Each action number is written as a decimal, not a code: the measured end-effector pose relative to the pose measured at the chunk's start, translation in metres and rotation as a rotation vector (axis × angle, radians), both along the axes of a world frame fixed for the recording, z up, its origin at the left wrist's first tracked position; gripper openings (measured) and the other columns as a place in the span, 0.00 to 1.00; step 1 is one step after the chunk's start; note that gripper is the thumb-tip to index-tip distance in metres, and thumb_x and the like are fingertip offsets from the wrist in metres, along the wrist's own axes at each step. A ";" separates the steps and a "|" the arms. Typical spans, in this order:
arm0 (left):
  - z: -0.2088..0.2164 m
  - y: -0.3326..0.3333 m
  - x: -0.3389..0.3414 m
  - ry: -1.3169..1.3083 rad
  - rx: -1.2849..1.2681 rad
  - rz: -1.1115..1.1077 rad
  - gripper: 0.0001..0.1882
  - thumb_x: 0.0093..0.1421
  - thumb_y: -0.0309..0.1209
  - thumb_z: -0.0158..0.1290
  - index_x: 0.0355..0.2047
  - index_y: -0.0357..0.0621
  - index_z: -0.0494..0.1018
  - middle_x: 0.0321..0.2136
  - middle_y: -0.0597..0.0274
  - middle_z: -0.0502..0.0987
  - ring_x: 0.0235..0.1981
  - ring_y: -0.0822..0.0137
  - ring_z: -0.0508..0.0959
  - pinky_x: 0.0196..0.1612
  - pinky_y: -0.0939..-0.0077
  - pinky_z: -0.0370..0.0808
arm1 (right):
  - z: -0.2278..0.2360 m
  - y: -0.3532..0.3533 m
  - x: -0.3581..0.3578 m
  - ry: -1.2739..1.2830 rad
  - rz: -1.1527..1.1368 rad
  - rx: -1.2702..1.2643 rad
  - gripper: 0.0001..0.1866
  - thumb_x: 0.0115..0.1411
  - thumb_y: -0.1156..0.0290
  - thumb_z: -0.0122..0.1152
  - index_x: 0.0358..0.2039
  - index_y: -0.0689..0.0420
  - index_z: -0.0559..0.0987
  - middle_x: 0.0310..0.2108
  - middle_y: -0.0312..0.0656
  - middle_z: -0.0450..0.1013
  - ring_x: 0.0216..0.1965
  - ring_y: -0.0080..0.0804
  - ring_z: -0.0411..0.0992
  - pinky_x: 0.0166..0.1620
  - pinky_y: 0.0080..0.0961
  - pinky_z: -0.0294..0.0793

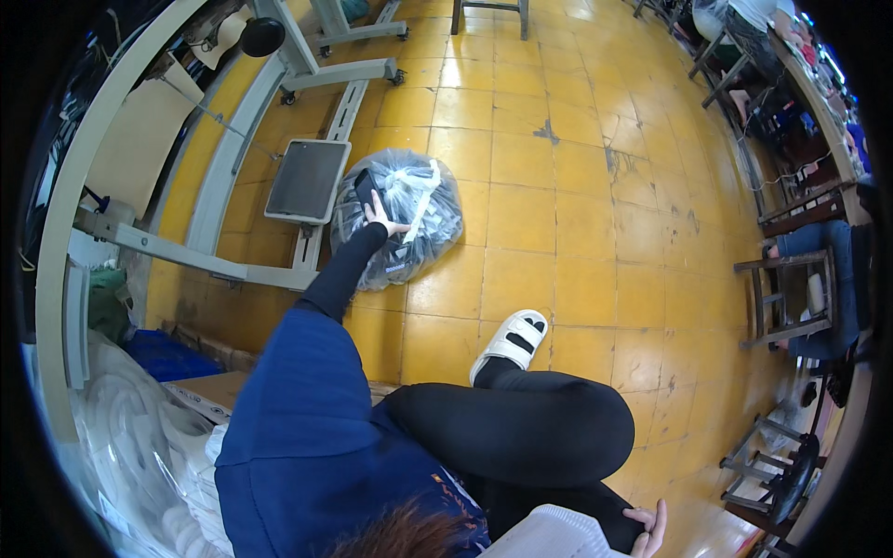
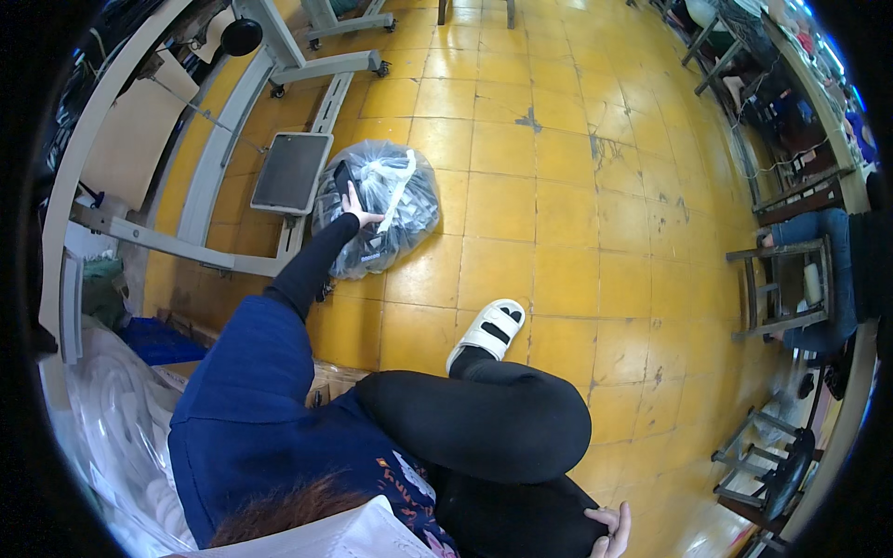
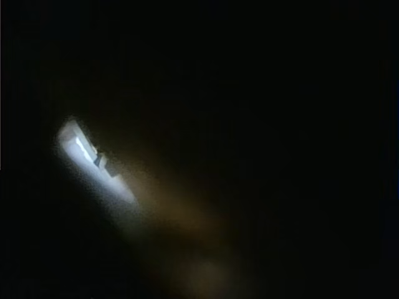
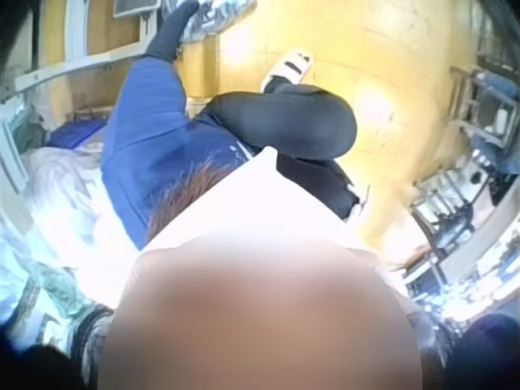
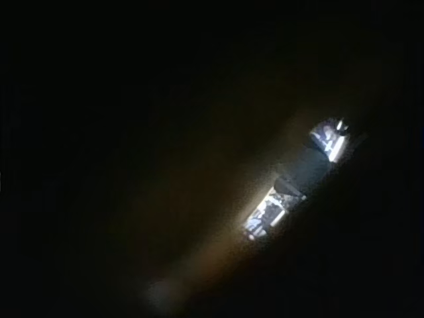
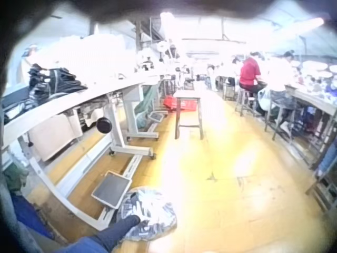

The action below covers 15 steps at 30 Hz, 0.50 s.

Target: The person sits on the floor and unpacks a plastic bag containing black gloves. They remove the gloves, separate them into smaller bundles, and tie each bundle with a rubber band. The tied bundles are placed on the floor next to the bag.

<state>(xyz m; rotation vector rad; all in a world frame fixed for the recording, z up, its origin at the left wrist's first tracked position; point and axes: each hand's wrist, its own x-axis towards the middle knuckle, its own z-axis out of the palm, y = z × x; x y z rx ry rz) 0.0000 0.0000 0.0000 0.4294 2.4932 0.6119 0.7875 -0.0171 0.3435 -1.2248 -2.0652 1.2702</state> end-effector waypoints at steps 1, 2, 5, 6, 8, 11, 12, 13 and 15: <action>-0.008 -0.003 0.005 0.047 0.006 0.058 0.82 0.31 0.50 0.76 0.70 0.64 0.20 0.70 0.34 0.40 0.72 0.48 0.43 0.70 0.49 0.44 | 0.008 -0.006 -0.012 -0.036 -0.044 -0.015 0.39 0.69 0.46 0.40 0.66 0.68 0.55 0.45 0.56 0.76 0.49 0.42 0.72 0.61 0.39 0.61; -0.015 -0.008 0.009 0.155 0.060 0.068 0.82 0.30 0.48 0.77 0.70 0.64 0.21 0.69 0.34 0.42 0.72 0.48 0.45 0.69 0.49 0.47 | 0.015 -0.013 -0.024 -0.073 -0.089 -0.030 0.37 0.70 0.48 0.38 0.65 0.69 0.57 0.47 0.57 0.75 0.51 0.44 0.70 0.62 0.38 0.59; -0.032 -0.008 0.020 0.219 0.093 0.059 0.76 0.35 0.49 0.74 0.71 0.63 0.27 0.70 0.36 0.42 0.71 0.47 0.48 0.68 0.49 0.48 | 0.030 -0.016 -0.041 -0.096 -0.130 0.014 0.34 0.71 0.54 0.37 0.64 0.72 0.58 0.46 0.58 0.75 0.48 0.45 0.72 0.59 0.38 0.63; -0.035 -0.007 0.021 0.240 0.102 0.041 0.75 0.36 0.50 0.74 0.71 0.63 0.27 0.70 0.37 0.42 0.71 0.45 0.48 0.68 0.48 0.48 | 0.034 -0.016 -0.044 -0.105 -0.150 -0.001 0.34 0.71 0.54 0.37 0.64 0.73 0.58 0.46 0.57 0.75 0.48 0.45 0.72 0.59 0.38 0.63; -0.033 -0.010 0.019 0.197 0.083 0.031 0.73 0.39 0.51 0.72 0.72 0.64 0.28 0.70 0.39 0.41 0.70 0.42 0.47 0.69 0.48 0.48 | 0.037 -0.020 -0.048 -0.111 -0.187 -0.035 0.34 0.71 0.54 0.37 0.63 0.74 0.58 0.46 0.57 0.75 0.48 0.46 0.72 0.59 0.39 0.64; -0.024 -0.013 0.024 0.177 -0.034 0.006 0.69 0.41 0.52 0.70 0.72 0.65 0.30 0.71 0.41 0.40 0.69 0.38 0.45 0.69 0.48 0.48 | 0.036 -0.018 -0.051 -0.007 -0.140 -0.021 0.35 0.71 0.53 0.37 0.64 0.73 0.57 0.47 0.56 0.75 0.50 0.45 0.71 0.60 0.40 0.62; -0.023 -0.013 0.031 0.211 -0.052 0.024 0.66 0.43 0.52 0.68 0.72 0.66 0.32 0.71 0.44 0.41 0.69 0.35 0.43 0.69 0.48 0.47 | 0.032 -0.025 -0.058 0.272 -0.376 -0.207 0.35 0.70 0.52 0.39 0.65 0.71 0.57 0.46 0.56 0.75 0.50 0.45 0.71 0.61 0.39 0.61; -0.021 -0.012 0.037 0.259 -0.089 0.023 0.65 0.45 0.51 0.68 0.72 0.63 0.34 0.71 0.44 0.41 0.69 0.37 0.43 0.69 0.48 0.46 | 0.028 -0.030 -0.065 0.597 -0.624 -0.329 0.36 0.69 0.51 0.41 0.65 0.70 0.58 0.45 0.56 0.76 0.50 0.44 0.72 0.61 0.39 0.61; -0.016 0.001 0.046 0.427 -0.111 -0.108 0.62 0.46 0.54 0.65 0.72 0.54 0.38 0.70 0.44 0.44 0.70 0.42 0.44 0.70 0.49 0.46 | 0.036 -0.022 -0.070 0.082 -0.323 0.045 0.37 0.67 0.49 0.47 0.63 0.70 0.61 0.37 0.54 0.79 0.44 0.43 0.76 0.57 0.37 0.67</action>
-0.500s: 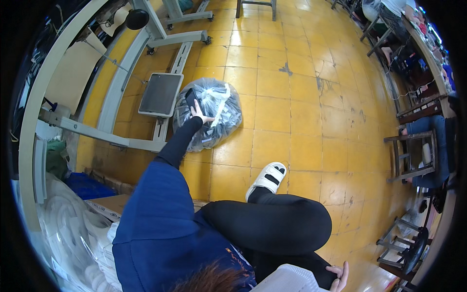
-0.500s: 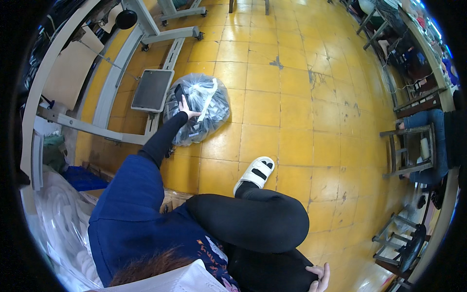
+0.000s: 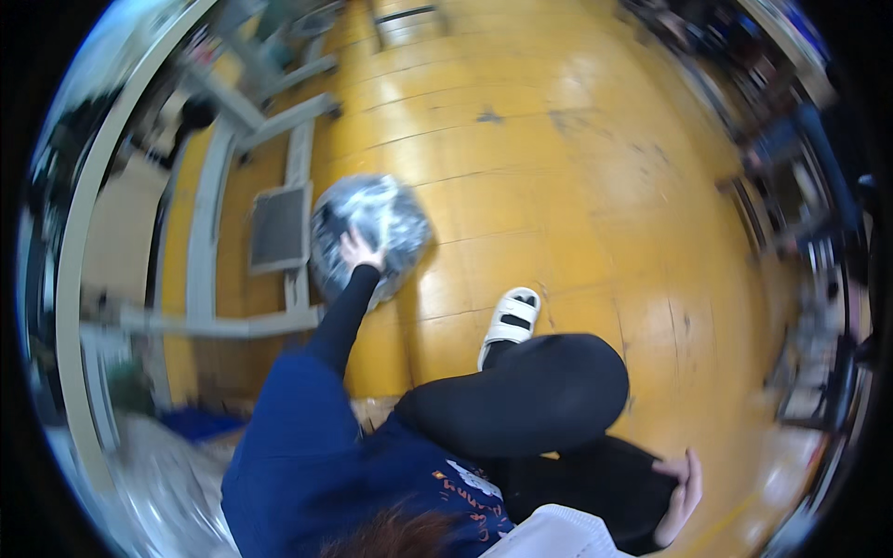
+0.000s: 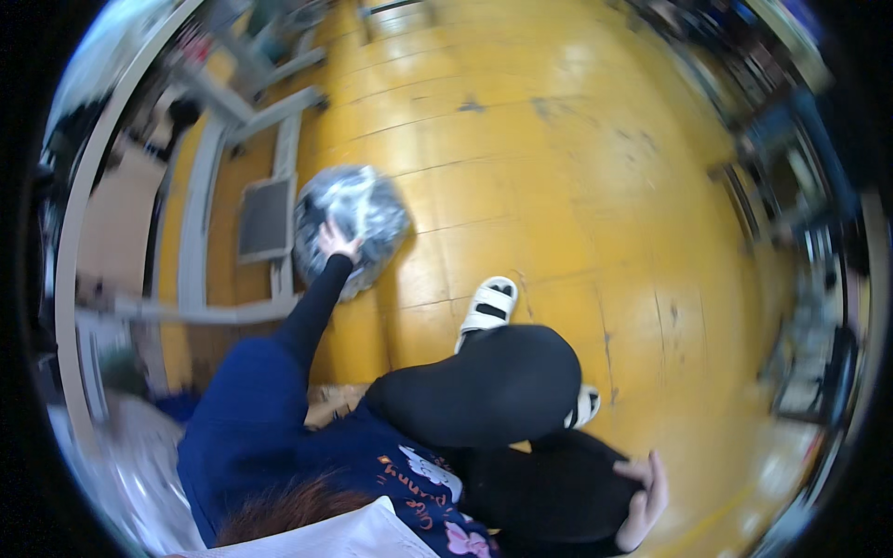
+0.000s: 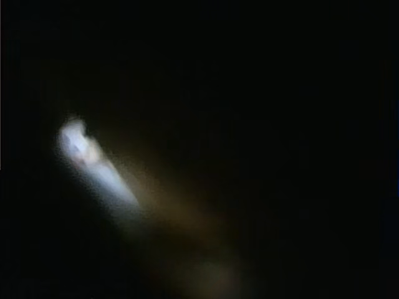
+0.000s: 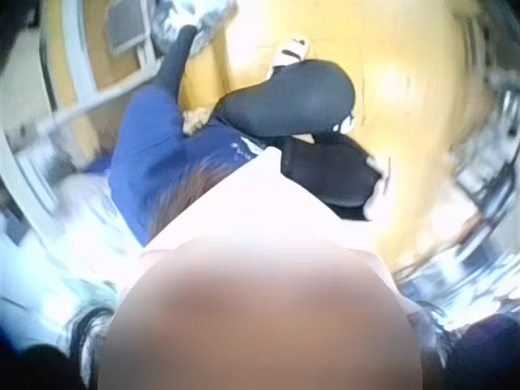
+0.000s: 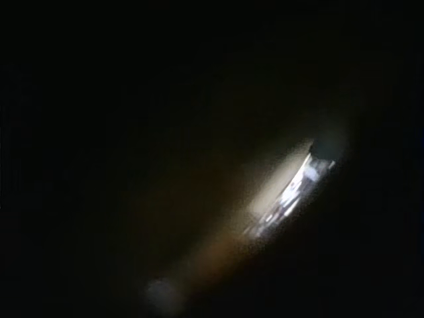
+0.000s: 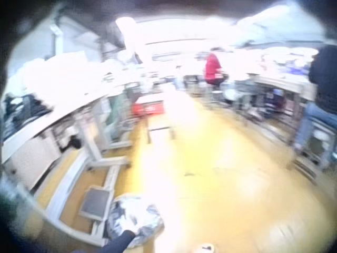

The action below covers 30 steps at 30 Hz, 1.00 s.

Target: The person sits on the floor and unpacks a plastic bag containing black gloves. They remove the gloves, separate them into smaller bundles, and tie each bundle with a rubber band. The tied bundles are placed on the floor next to the bag.

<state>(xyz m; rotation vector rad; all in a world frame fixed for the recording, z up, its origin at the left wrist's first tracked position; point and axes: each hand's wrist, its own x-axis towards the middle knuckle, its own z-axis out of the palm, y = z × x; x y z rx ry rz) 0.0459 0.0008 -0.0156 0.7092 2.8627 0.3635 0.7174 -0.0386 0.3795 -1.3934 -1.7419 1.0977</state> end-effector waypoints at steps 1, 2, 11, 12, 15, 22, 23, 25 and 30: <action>0.003 0.007 0.003 0.124 -0.110 -0.137 0.59 0.48 0.57 0.62 0.71 0.45 0.43 0.69 0.43 0.48 0.70 0.46 0.45 0.70 0.50 0.46 | 0.000 0.004 -0.004 0.049 -0.014 -0.045 0.34 0.66 0.54 0.47 0.63 0.69 0.62 0.37 0.53 0.79 0.44 0.42 0.76 0.57 0.37 0.67; 0.003 0.018 0.014 0.216 -0.086 -0.311 0.58 0.48 0.60 0.59 0.70 0.42 0.47 0.68 0.44 0.52 0.70 0.48 0.48 0.69 0.51 0.46 | 0.000 0.009 -0.005 0.121 -0.039 -0.049 0.32 0.64 0.59 0.48 0.62 0.68 0.64 0.37 0.52 0.79 0.44 0.42 0.76 0.57 0.37 0.67; 0.013 0.168 0.141 -0.872 0.272 -0.757 0.29 0.59 0.30 0.57 0.62 0.44 0.65 0.59 0.52 0.70 0.59 0.58 0.68 0.63 0.66 0.61 | -0.108 0.107 0.032 0.538 -0.141 -0.101 0.21 0.68 0.66 0.53 0.59 0.59 0.71 0.47 0.45 0.76 0.47 0.29 0.74 0.53 0.27 0.70; 0.021 0.185 0.160 -0.945 0.190 -0.782 0.28 0.60 0.30 0.56 0.62 0.44 0.65 0.58 0.53 0.70 0.59 0.59 0.69 0.62 0.67 0.62 | -0.127 0.108 0.043 0.616 -0.200 -0.095 0.21 0.68 0.64 0.54 0.59 0.58 0.71 0.49 0.46 0.75 0.48 0.30 0.74 0.54 0.26 0.70; 0.056 0.232 0.205 -1.039 0.009 -0.944 0.26 0.64 0.29 0.53 0.62 0.44 0.65 0.57 0.55 0.72 0.57 0.63 0.71 0.60 0.70 0.64 | -0.202 0.074 0.078 -0.043 -0.604 0.020 0.24 0.61 0.59 0.62 0.54 0.58 0.74 0.51 0.51 0.73 0.53 0.40 0.72 0.56 0.32 0.70; 0.139 0.285 0.284 -1.073 -0.171 -1.318 0.23 0.67 0.31 0.50 0.62 0.44 0.65 0.55 0.58 0.74 0.51 0.66 0.75 0.55 0.73 0.67 | -0.324 -0.117 0.248 -0.676 -1.754 -0.024 0.43 0.57 0.51 0.63 0.64 0.64 0.59 0.63 0.61 0.59 0.65 0.57 0.55 0.66 0.50 0.51; 0.148 0.288 0.290 -1.046 -0.179 -1.340 0.23 0.67 0.32 0.50 0.62 0.44 0.65 0.54 0.57 0.74 0.50 0.67 0.75 0.54 0.74 0.68 | -0.322 -0.154 0.274 -0.710 -1.860 0.102 0.42 0.58 0.51 0.62 0.65 0.64 0.59 0.62 0.64 0.58 0.65 0.60 0.54 0.66 0.53 0.50; 0.161 0.290 0.302 -1.032 -0.213 -1.351 0.24 0.67 0.32 0.51 0.62 0.44 0.64 0.54 0.57 0.74 0.49 0.67 0.75 0.54 0.74 0.68 | -0.319 -0.211 0.309 -0.894 -2.249 0.232 0.41 0.60 0.47 0.59 0.64 0.63 0.60 0.64 0.62 0.57 0.65 0.62 0.52 0.66 0.53 0.50; 0.177 0.290 0.318 -1.072 -0.298 -1.358 0.22 0.68 0.30 0.50 0.61 0.45 0.64 0.54 0.62 0.74 0.48 0.72 0.76 0.50 0.78 0.72 | -0.304 -0.286 0.335 -0.497 -2.110 -0.546 0.46 0.58 0.29 0.44 0.56 0.62 0.72 0.53 0.63 0.70 0.60 0.59 0.63 0.63 0.44 0.59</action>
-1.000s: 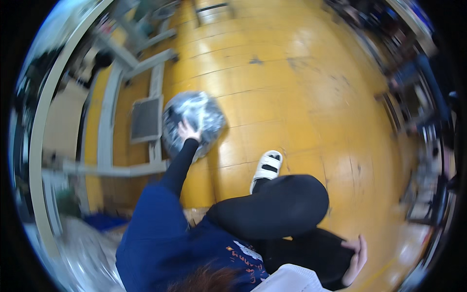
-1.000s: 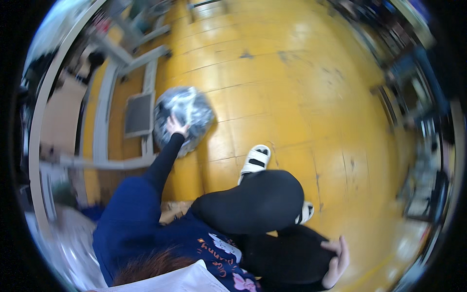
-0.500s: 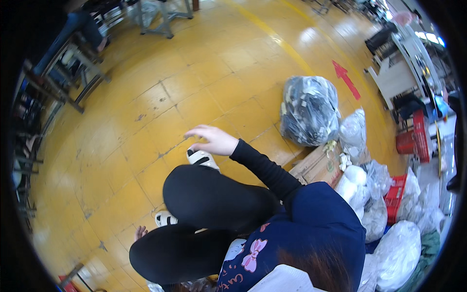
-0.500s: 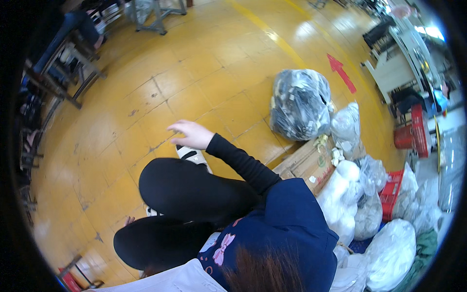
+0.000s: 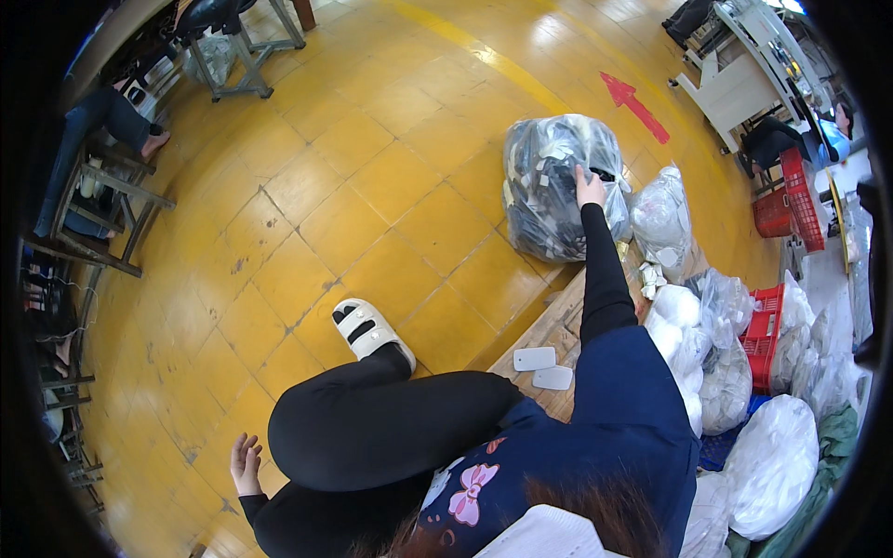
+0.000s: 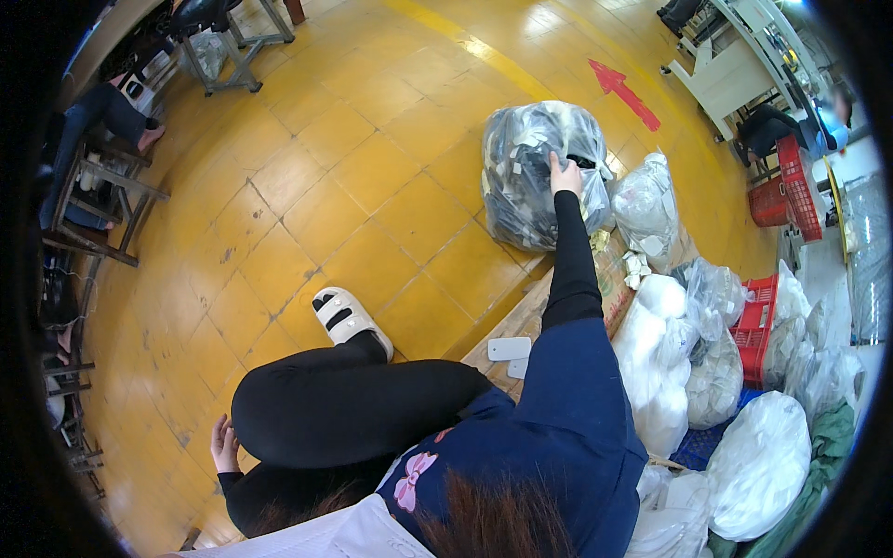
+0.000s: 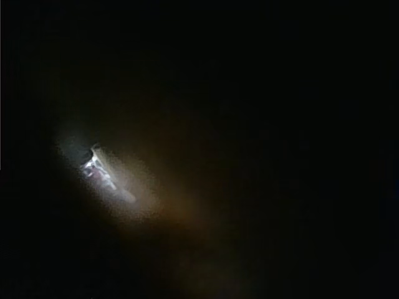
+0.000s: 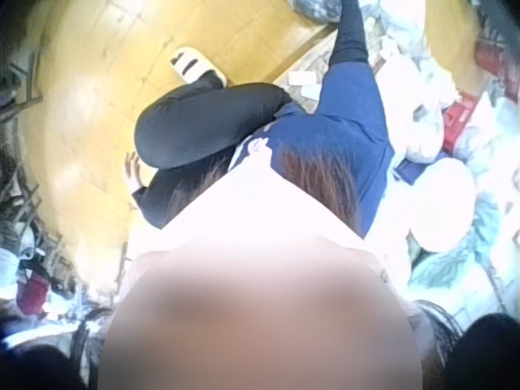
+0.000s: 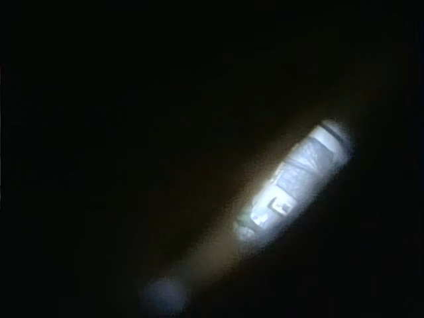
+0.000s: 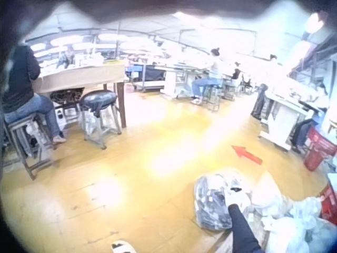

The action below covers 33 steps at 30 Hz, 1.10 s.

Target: The person sits on the floor and unpacks a plastic bag containing black gloves. They remove the gloves, separate them into smaller bundles, and tie each bundle with a rubber band. The tied bundles are placed on the floor next to the bag.

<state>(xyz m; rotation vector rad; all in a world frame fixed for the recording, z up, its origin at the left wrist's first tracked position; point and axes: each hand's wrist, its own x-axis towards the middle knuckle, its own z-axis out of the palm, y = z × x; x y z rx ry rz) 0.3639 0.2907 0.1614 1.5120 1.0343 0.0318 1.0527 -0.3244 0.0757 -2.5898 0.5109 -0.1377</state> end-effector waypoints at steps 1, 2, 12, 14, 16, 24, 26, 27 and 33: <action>0.000 -0.001 0.001 -0.027 -0.038 -0.006 0.21 0.68 0.29 0.49 0.61 0.44 0.65 0.54 0.61 0.74 0.49 0.71 0.76 0.52 0.77 0.72 | 0.004 -0.002 0.002 0.044 0.054 -0.107 0.48 0.57 0.27 0.42 0.56 0.62 0.72 0.52 0.63 0.71 0.59 0.58 0.65 0.61 0.45 0.62; -0.002 -0.003 0.002 -0.066 -0.075 -0.011 0.21 0.68 0.29 0.49 0.61 0.43 0.65 0.54 0.61 0.74 0.50 0.69 0.76 0.53 0.76 0.72 | 0.006 0.002 0.005 0.112 0.048 -0.218 0.49 0.56 0.25 0.40 0.56 0.62 0.72 0.51 0.63 0.71 0.58 0.58 0.66 0.59 0.45 0.65; -0.025 -0.019 -0.017 -0.081 -0.133 -0.209 0.24 0.68 0.27 0.49 0.63 0.37 0.60 0.51 0.52 0.74 0.52 0.64 0.75 0.56 0.73 0.69 | 0.040 0.046 -0.002 0.398 0.436 -0.719 0.31 0.65 0.42 0.40 0.45 0.52 0.83 0.51 0.48 0.76 0.53 0.46 0.75 0.51 0.44 0.74; -0.025 -0.023 -0.019 -0.127 -0.101 -0.233 0.24 0.67 0.26 0.49 0.63 0.37 0.61 0.52 0.52 0.74 0.52 0.64 0.75 0.57 0.73 0.68 | 0.042 0.056 -0.001 0.387 0.528 -0.797 0.22 0.65 0.56 0.42 0.45 0.51 0.83 0.51 0.42 0.77 0.52 0.44 0.75 0.50 0.45 0.75; -0.025 -0.030 -0.021 0.043 -0.028 -0.159 0.24 0.67 0.27 0.50 0.62 0.37 0.61 0.51 0.51 0.75 0.54 0.65 0.73 0.59 0.72 0.67 | 0.043 0.064 -0.007 0.380 0.561 -0.738 0.21 0.64 0.59 0.42 0.46 0.49 0.82 0.52 0.43 0.76 0.53 0.46 0.74 0.51 0.48 0.74; -0.020 -0.042 -0.003 -0.072 -0.119 -0.283 0.23 0.69 0.28 0.48 0.62 0.35 0.62 0.51 0.50 0.75 0.55 0.63 0.73 0.59 0.71 0.68 | 0.059 0.127 -0.045 0.241 0.459 -0.472 0.27 0.61 0.47 0.48 0.41 0.60 0.82 0.42 0.57 0.78 0.46 0.55 0.77 0.52 0.47 0.73; -0.017 -0.041 0.004 -0.057 -0.137 -0.273 0.23 0.69 0.30 0.49 0.62 0.38 0.62 0.52 0.52 0.75 0.55 0.66 0.73 0.59 0.73 0.67 | 0.058 0.151 -0.063 0.244 0.503 -0.479 0.27 0.61 0.46 0.48 0.41 0.58 0.83 0.41 0.56 0.78 0.45 0.54 0.77 0.50 0.46 0.74; -0.016 -0.042 0.007 -0.056 -0.137 -0.276 0.23 0.69 0.29 0.49 0.62 0.38 0.62 0.51 0.52 0.75 0.55 0.66 0.73 0.59 0.74 0.67 | 0.057 0.162 -0.074 0.241 0.536 -0.473 0.28 0.62 0.46 0.47 0.40 0.57 0.83 0.40 0.56 0.79 0.44 0.53 0.78 0.50 0.47 0.74; -0.005 -0.031 0.016 -0.126 -0.062 -0.355 0.23 0.67 0.29 0.51 0.61 0.38 0.63 0.51 0.52 0.76 0.53 0.66 0.74 0.58 0.72 0.68 | 0.052 0.239 -0.145 0.150 0.852 -0.347 0.22 0.61 0.48 0.50 0.31 0.51 0.85 0.30 0.52 0.79 0.34 0.51 0.79 0.39 0.47 0.77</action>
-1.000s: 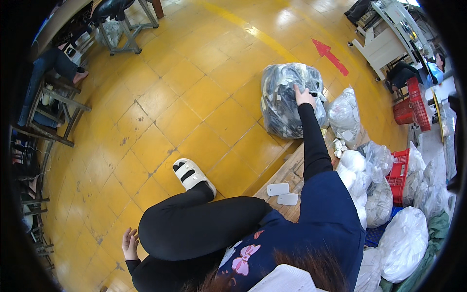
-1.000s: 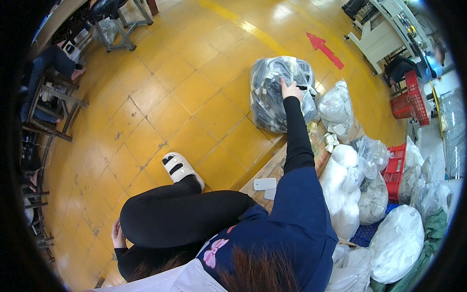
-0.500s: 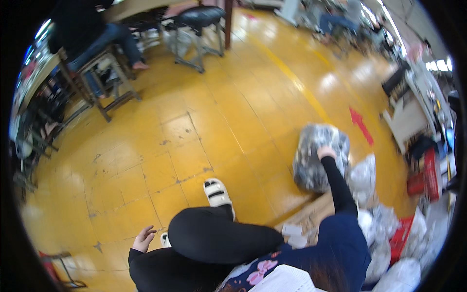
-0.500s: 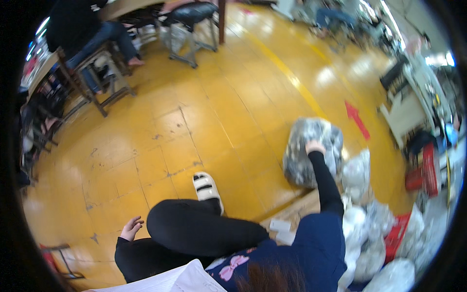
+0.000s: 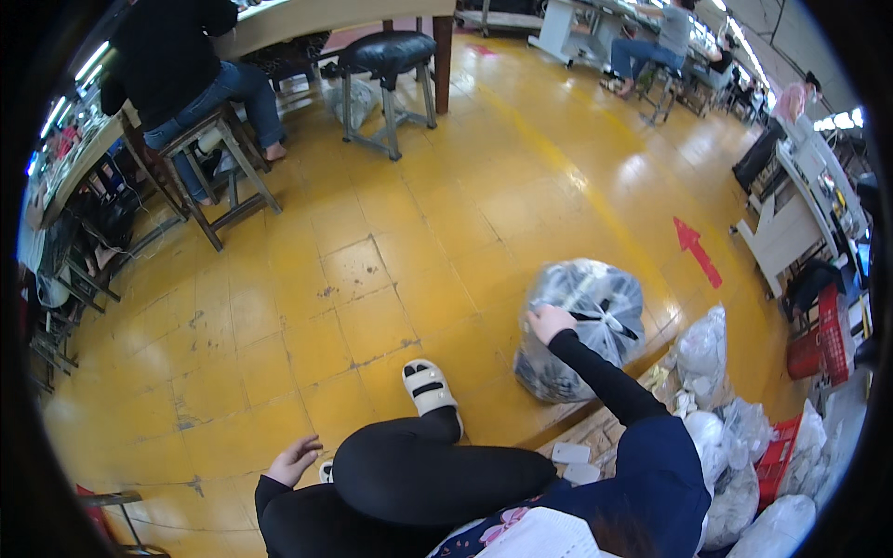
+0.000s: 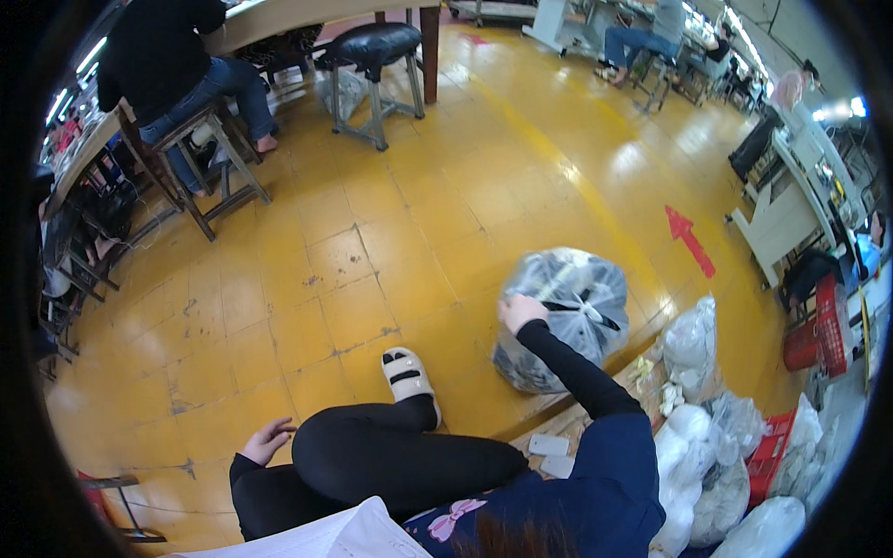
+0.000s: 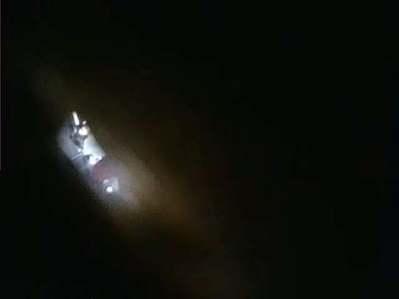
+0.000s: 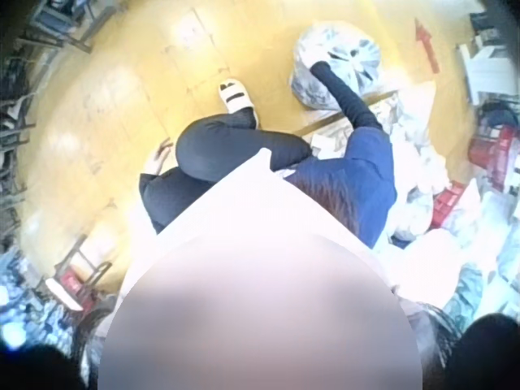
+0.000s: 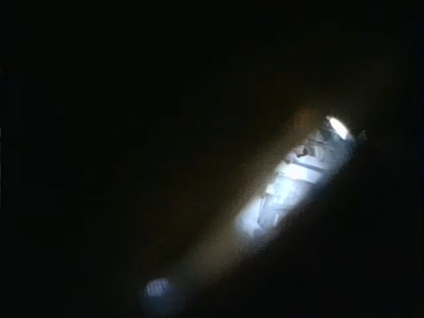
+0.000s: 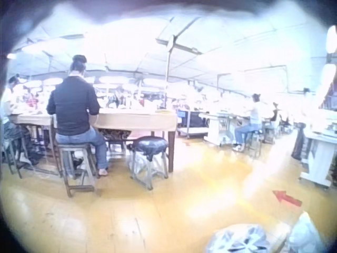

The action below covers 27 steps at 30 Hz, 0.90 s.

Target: The person sits on the floor and unpacks a plastic bag containing black gloves. They remove the gloves, separate them into smaller bundles, and tie each bundle with a rubber band. The tied bundles are placed on the floor next to the bag.

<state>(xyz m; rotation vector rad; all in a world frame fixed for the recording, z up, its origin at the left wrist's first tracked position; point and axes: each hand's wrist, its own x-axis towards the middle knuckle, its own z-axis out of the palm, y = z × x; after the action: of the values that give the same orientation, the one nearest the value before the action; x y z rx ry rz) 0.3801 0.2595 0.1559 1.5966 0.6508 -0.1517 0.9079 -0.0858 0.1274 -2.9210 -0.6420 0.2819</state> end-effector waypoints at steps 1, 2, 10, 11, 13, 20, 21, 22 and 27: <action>0.008 0.005 0.001 0.026 0.094 0.010 0.23 0.67 0.28 0.51 0.61 0.38 0.64 0.50 0.52 0.77 0.52 0.65 0.75 0.57 0.72 0.69 | -0.001 0.016 -0.013 0.011 0.016 0.039 0.22 0.61 0.48 0.50 0.30 0.52 0.85 0.29 0.52 0.79 0.33 0.52 0.78 0.38 0.48 0.77; 0.020 0.009 0.004 0.029 0.184 0.003 0.22 0.66 0.27 0.52 0.60 0.38 0.65 0.49 0.52 0.77 0.51 0.65 0.76 0.56 0.71 0.70 | -0.002 0.032 -0.027 0.038 0.041 0.088 0.22 0.62 0.49 0.50 0.29 0.52 0.84 0.29 0.52 0.79 0.33 0.52 0.78 0.37 0.48 0.77; 0.165 0.008 0.109 -0.006 0.662 -0.122 0.22 0.60 0.21 0.53 0.56 0.37 0.69 0.46 0.52 0.79 0.49 0.63 0.78 0.54 0.68 0.72 | 0.002 0.134 -0.189 0.176 0.426 0.324 0.21 0.60 0.49 0.55 0.24 0.54 0.82 0.22 0.48 0.78 0.25 0.46 0.79 0.30 0.41 0.77; 0.176 0.003 0.134 -0.043 0.735 -0.187 0.22 0.60 0.20 0.54 0.55 0.36 0.69 0.46 0.51 0.79 0.49 0.62 0.79 0.54 0.68 0.72 | 0.003 0.136 -0.205 0.216 0.514 0.355 0.19 0.60 0.51 0.55 0.26 0.52 0.83 0.22 0.47 0.78 0.25 0.46 0.79 0.31 0.42 0.77; 0.184 -0.012 0.190 -0.153 0.803 -0.342 0.20 0.60 0.21 0.54 0.53 0.35 0.71 0.46 0.49 0.79 0.49 0.57 0.79 0.53 0.69 0.72 | 0.005 0.137 -0.223 0.296 0.527 0.401 0.16 0.61 0.53 0.56 0.27 0.51 0.82 0.22 0.46 0.78 0.24 0.46 0.78 0.30 0.42 0.77; 0.050 -0.079 0.381 -0.417 0.819 -0.786 0.21 0.59 0.30 0.54 0.53 0.44 0.70 0.48 0.54 0.76 0.51 0.53 0.75 0.53 0.60 0.71 | 0.020 0.118 -0.204 0.224 0.562 0.577 0.14 0.62 0.58 0.57 0.24 0.51 0.73 0.18 0.41 0.74 0.23 0.45 0.76 0.25 0.40 0.74; 0.025 -0.081 0.392 -0.437 0.903 -0.690 0.22 0.58 0.30 0.55 0.54 0.45 0.70 0.49 0.55 0.75 0.52 0.54 0.74 0.55 0.59 0.69 | 0.025 0.109 -0.197 0.376 0.563 0.562 0.11 0.62 0.59 0.56 0.29 0.52 0.77 0.25 0.44 0.77 0.27 0.46 0.78 0.30 0.42 0.75; 0.002 -0.078 0.389 -0.441 0.991 -0.668 0.24 0.58 0.31 0.55 0.56 0.47 0.69 0.50 0.56 0.74 0.54 0.56 0.73 0.57 0.58 0.68 | 0.030 0.101 -0.192 0.385 0.544 0.677 0.09 0.61 0.61 0.57 0.31 0.53 0.79 0.29 0.44 0.77 0.31 0.45 0.78 0.33 0.41 0.76; -0.059 -0.054 0.346 -0.138 0.918 -0.597 0.26 0.50 0.26 0.55 0.53 0.46 0.69 0.46 0.59 0.74 0.54 0.58 0.72 0.59 0.58 0.65 | 0.034 0.066 -0.135 0.267 0.242 1.015 0.07 0.57 0.77 0.62 0.37 0.58 0.82 0.39 0.42 0.77 0.33 0.33 0.76 0.34 0.25 0.74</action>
<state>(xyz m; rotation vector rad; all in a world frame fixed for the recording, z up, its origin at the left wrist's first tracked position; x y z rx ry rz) 0.7262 0.2056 0.0971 2.6364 0.0852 -0.1906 0.7728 -0.0197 0.1615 -1.8112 -0.7859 0.2580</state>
